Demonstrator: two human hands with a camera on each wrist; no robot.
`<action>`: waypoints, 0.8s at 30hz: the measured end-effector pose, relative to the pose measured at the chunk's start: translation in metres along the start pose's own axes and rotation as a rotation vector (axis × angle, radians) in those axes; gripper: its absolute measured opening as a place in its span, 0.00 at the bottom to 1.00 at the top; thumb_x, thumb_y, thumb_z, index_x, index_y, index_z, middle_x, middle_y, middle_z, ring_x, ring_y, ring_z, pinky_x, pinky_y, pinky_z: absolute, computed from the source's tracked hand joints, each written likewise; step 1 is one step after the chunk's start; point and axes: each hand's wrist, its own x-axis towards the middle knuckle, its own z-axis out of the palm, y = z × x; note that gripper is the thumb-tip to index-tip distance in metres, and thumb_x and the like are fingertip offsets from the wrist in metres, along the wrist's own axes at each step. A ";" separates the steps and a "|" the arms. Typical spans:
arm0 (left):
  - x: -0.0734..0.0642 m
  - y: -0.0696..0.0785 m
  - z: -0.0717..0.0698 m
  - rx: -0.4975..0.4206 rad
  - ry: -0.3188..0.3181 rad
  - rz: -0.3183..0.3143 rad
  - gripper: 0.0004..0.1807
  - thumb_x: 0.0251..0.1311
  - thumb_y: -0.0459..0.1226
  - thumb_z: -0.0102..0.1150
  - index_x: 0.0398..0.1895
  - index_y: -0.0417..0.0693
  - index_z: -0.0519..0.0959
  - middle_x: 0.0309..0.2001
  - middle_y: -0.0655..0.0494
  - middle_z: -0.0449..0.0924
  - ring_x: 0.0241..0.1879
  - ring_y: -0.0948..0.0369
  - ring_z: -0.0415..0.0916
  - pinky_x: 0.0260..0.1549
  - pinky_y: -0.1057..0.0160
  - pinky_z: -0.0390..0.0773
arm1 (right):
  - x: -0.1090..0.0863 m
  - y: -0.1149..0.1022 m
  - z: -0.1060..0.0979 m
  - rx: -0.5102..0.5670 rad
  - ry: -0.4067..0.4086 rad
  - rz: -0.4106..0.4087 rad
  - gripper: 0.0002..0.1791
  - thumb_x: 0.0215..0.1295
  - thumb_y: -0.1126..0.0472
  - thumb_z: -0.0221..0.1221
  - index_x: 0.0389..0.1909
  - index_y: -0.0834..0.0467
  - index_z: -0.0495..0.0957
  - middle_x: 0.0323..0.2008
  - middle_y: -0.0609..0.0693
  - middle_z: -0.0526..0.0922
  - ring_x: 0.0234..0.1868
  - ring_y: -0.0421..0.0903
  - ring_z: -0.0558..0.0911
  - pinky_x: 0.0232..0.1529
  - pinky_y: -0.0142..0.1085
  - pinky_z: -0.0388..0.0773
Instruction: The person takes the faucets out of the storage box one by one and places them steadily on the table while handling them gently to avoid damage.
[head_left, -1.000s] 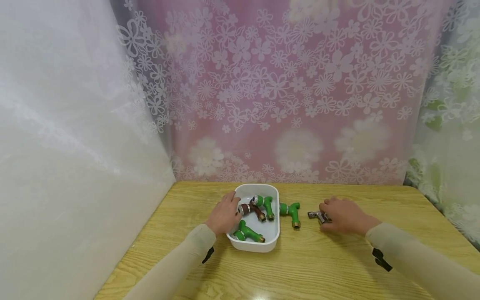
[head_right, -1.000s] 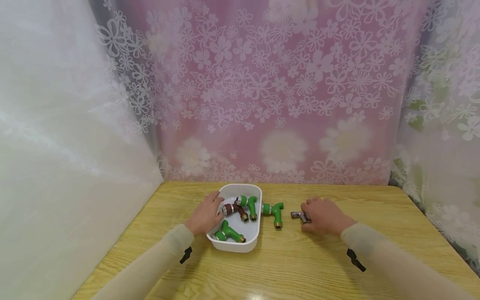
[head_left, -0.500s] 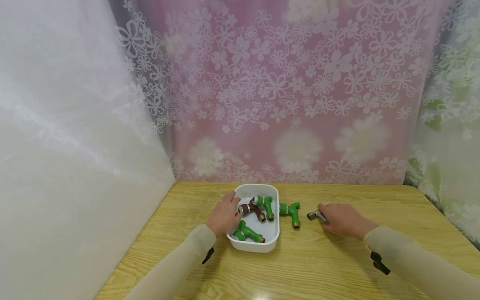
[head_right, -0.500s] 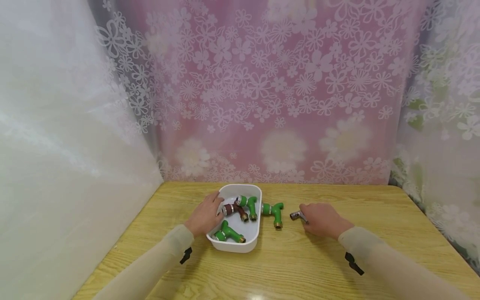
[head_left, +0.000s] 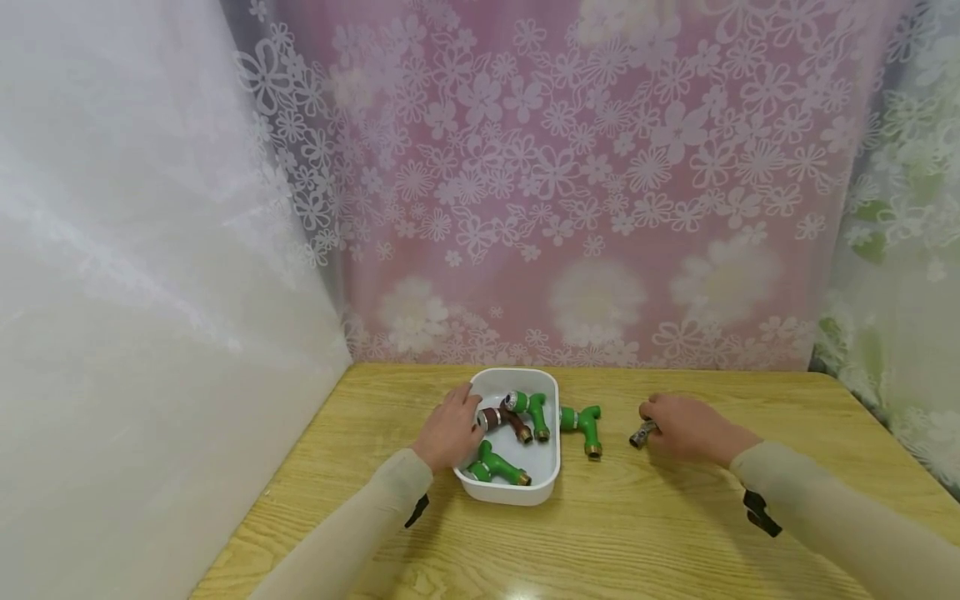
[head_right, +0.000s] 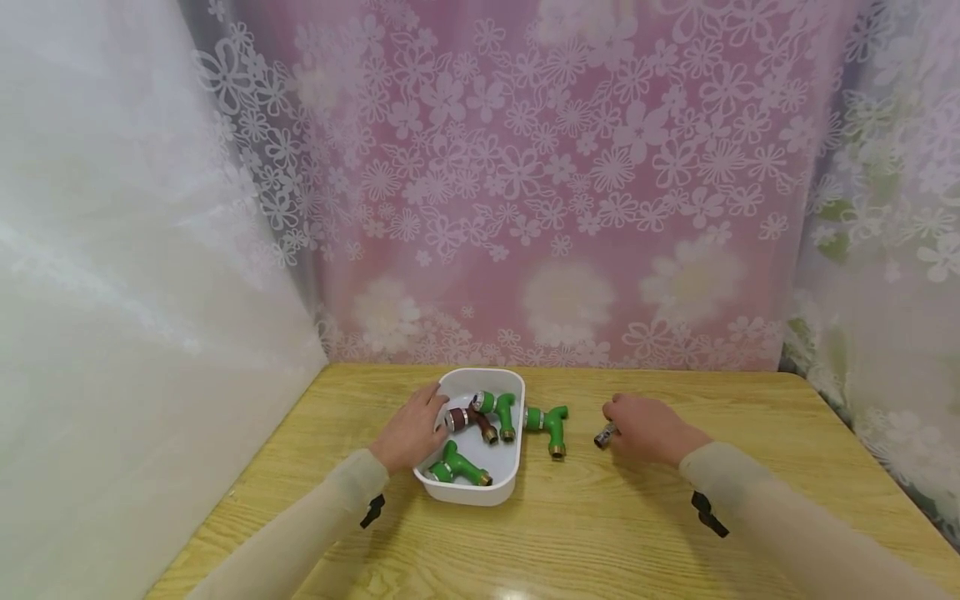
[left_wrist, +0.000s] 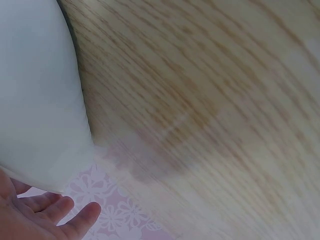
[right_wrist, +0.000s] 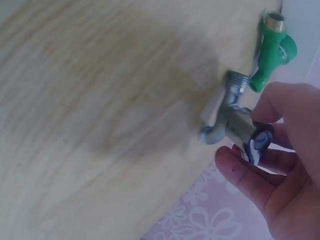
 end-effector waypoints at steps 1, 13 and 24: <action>0.000 0.000 -0.001 -0.001 0.000 0.001 0.28 0.72 0.47 0.51 0.70 0.43 0.69 0.77 0.43 0.55 0.76 0.47 0.56 0.68 0.45 0.69 | 0.001 -0.001 -0.002 0.010 -0.009 -0.004 0.02 0.63 0.63 0.63 0.34 0.55 0.80 0.31 0.46 0.76 0.23 0.38 0.70 0.24 0.33 0.68; 0.001 0.000 -0.001 0.009 -0.014 -0.005 0.29 0.73 0.48 0.51 0.71 0.44 0.68 0.78 0.43 0.54 0.76 0.48 0.55 0.69 0.46 0.68 | 0.018 -0.008 -0.017 0.068 -0.163 0.003 0.08 0.68 0.63 0.60 0.28 0.55 0.79 0.30 0.47 0.74 0.27 0.41 0.66 0.28 0.38 0.64; 0.000 0.000 -0.001 0.005 -0.005 -0.002 0.28 0.72 0.47 0.51 0.71 0.43 0.68 0.78 0.43 0.54 0.76 0.47 0.55 0.69 0.46 0.68 | 0.041 -0.016 -0.007 -0.060 -0.140 -0.109 0.17 0.62 0.66 0.63 0.19 0.47 0.70 0.20 0.39 0.67 0.22 0.39 0.58 0.25 0.35 0.56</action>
